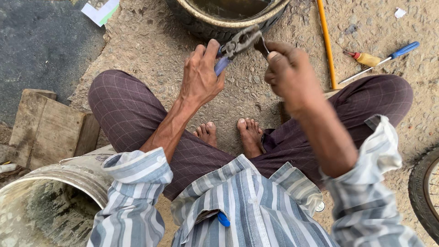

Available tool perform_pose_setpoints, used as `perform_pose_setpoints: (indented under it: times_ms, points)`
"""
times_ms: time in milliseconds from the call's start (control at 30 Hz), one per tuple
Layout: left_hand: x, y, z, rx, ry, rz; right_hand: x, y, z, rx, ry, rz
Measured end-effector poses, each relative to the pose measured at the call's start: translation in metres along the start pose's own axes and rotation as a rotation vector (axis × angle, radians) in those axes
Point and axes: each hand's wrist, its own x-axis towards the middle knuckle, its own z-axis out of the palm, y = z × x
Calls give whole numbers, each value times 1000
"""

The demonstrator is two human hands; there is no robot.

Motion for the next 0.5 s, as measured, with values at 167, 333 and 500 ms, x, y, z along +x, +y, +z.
perform_pose_setpoints:
  times_ms: [167,333,500]
  points:
    - [3,6,8,-317,-76,-97,24,68,65,-291,409,-642]
    - [-6,15,19,-397,-115,-180,110,136,87,-350,652,-913]
    - [18,22,1,-350,-164,-346,117,134,96,-141,479,-743]
